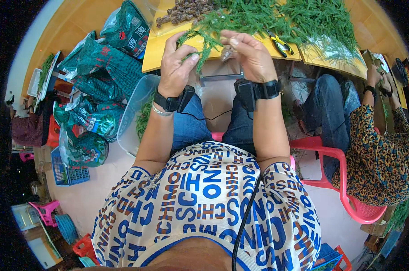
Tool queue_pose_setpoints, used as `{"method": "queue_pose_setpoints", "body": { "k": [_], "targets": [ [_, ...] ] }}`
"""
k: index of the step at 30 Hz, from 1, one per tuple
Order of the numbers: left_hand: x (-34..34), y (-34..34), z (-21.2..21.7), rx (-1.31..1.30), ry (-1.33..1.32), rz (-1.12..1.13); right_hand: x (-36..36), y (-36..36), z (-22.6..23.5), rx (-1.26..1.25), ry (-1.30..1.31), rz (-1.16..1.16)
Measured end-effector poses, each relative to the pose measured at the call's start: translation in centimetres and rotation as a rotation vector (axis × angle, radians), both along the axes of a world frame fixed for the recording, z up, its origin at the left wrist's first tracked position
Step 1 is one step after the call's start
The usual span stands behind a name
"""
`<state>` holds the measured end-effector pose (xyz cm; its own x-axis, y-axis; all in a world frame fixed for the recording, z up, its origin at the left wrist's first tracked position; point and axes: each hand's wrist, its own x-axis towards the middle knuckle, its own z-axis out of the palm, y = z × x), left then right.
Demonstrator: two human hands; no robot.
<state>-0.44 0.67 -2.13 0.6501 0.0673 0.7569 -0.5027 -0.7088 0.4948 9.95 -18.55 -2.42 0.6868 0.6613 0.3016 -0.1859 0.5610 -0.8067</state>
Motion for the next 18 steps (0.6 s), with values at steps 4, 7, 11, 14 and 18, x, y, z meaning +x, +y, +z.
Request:
{"method": "queue_pose_setpoints", "body": {
  "k": [4, 7, 11, 14, 18],
  "targets": [
    [-0.3, 0.0, 0.4, -0.137, 0.034, -0.047, -0.6, -0.5, 1.5, -0.054, -0.236, -0.273],
    [-0.5, 0.0, 0.5, -0.246, 0.067, -0.122, -1.5, -0.7, 2.3, -0.08, -0.51, -0.36],
    [-0.8, 0.4, 0.6, -0.752, 0.356, -0.404, -2.2, -0.4, 2.9, -0.108, -0.738, -0.346],
    [-1.1, -0.1, 1.0, -1.09, 0.289, -0.644, -2.1, -0.4, 2.5, -0.128, -0.671, -0.328],
    [-0.6, 0.8, -0.6, -1.314, 0.391, -0.804, -2.4, -0.2, 2.6, -0.141, -0.574, -0.283]
  ]
}}
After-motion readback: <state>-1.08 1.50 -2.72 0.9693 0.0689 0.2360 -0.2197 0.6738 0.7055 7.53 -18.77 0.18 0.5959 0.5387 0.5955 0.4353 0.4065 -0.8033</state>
